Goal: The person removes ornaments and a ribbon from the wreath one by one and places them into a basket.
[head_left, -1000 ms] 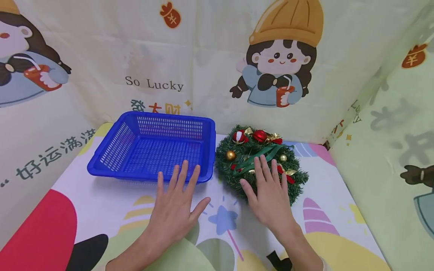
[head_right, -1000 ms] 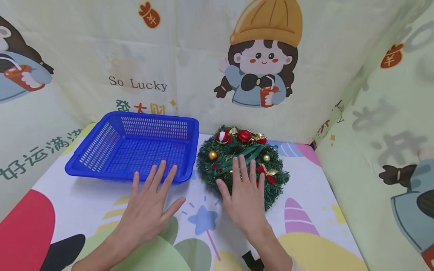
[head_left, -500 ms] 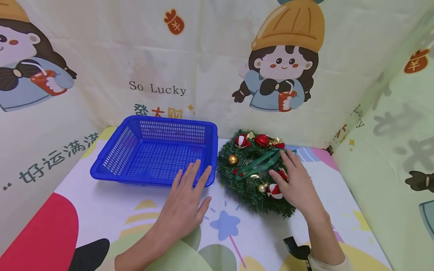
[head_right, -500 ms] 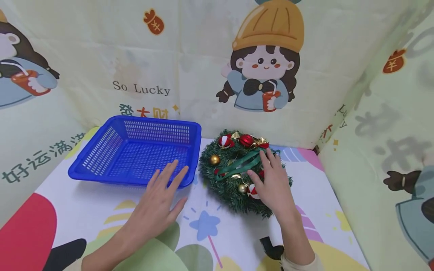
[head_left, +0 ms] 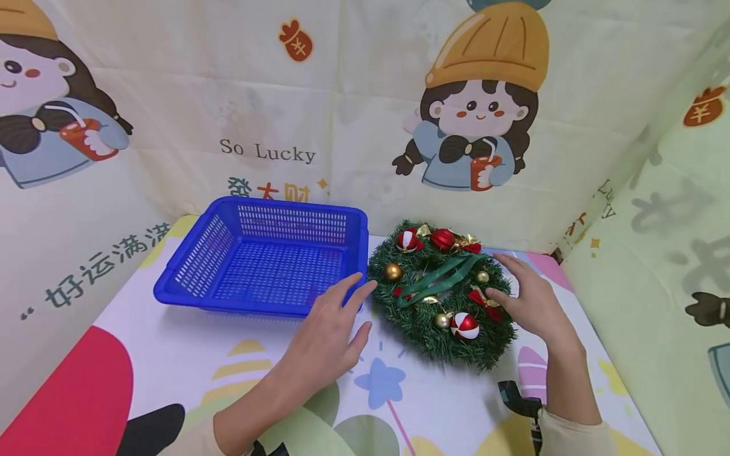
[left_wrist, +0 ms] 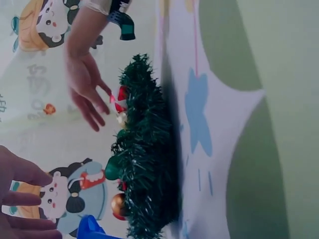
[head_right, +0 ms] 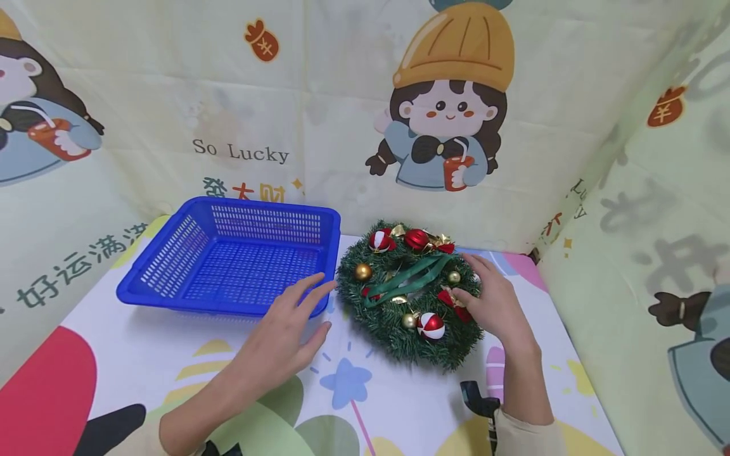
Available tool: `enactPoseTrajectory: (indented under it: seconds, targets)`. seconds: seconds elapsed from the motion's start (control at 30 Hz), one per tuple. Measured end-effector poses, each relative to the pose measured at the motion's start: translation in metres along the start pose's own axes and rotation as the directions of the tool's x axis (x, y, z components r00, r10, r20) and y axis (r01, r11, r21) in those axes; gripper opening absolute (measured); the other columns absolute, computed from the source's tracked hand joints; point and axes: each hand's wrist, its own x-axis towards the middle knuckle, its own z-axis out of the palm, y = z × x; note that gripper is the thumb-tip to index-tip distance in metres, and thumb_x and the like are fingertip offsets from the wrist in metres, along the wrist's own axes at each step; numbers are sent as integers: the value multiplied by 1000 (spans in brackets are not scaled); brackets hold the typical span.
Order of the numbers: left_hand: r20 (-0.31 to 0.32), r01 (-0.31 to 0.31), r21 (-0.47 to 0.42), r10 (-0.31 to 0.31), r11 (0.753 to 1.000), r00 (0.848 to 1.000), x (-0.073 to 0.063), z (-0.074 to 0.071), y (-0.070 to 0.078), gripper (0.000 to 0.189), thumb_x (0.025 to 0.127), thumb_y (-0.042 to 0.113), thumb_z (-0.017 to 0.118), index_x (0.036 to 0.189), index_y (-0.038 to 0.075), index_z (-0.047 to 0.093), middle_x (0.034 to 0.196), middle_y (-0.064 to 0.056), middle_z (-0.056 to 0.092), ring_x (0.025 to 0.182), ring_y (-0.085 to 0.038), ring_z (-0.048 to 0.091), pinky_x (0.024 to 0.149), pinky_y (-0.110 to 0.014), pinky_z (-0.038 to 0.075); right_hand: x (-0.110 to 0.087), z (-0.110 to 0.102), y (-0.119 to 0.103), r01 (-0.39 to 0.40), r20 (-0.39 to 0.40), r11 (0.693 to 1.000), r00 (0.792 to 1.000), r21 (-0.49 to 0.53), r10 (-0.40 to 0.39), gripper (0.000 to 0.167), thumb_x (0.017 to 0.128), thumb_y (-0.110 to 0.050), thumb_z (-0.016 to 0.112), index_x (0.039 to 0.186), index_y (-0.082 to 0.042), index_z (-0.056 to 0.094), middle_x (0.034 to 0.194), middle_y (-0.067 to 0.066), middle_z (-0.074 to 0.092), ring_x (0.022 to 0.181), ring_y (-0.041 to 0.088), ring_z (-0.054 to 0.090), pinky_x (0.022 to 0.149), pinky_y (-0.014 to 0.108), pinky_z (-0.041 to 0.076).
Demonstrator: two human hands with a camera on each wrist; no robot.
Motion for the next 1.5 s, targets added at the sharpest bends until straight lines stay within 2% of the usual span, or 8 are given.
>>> enactPoseTrajectory:
  seconds: [0.27, 0.47, 0.83, 1.2, 1.5]
  targets:
    - [101, 48, -125, -35, 991, 994, 12, 7, 4, 59, 95, 16, 76, 149, 12, 54, 143, -10, 59, 129, -31, 60, 107, -49, 51, 9, 5, 24, 15, 51, 1000, 999, 13, -16, 78, 96, -21, 74, 161, -4, 34, 163, 30, 35, 144, 60, 33, 108, 78, 33]
    - [164, 59, -202, -25, 978, 986, 18, 14, 8, 58, 96, 17, 74, 150, 13, 52, 140, -5, 60, 128, -24, 60, 104, -41, 54, 10, 9, 33, 51, 64, 998, 997, 30, -53, 76, 96, -20, 75, 160, -5, 37, 164, 27, 34, 144, 60, 35, 108, 78, 33]
    - [231, 68, -234, -12, 970, 973, 32, 25, 15, 59, 99, 19, 71, 153, 12, 50, 139, -8, 61, 126, -23, 61, 103, -41, 55, 10, 15, 50, 73, 101, 995, 992, 61, -79, 71, 98, -24, 73, 158, -4, 41, 166, 25, 32, 146, 58, 34, 109, 76, 33]
    - [305, 107, -231, -32, 967, 952, 42, 35, 21, 61, 100, 23, 70, 156, 18, 47, 146, -3, 58, 133, -22, 58, 107, -41, 53, 11, 17, 60, 118, 125, 989, 984, 91, -129, 69, 100, -29, 71, 155, 0, 43, 167, 25, 29, 147, 58, 32, 109, 76, 33]
    - [353, 133, -267, -32, 954, 935, 50, 45, 23, 60, 100, 22, 71, 155, 19, 48, 149, -5, 57, 133, -25, 60, 105, -42, 55, 10, 18, 64, 128, 133, 985, 981, 113, -143, 69, 99, -26, 71, 155, 2, 42, 167, 25, 29, 148, 58, 30, 108, 77, 32]
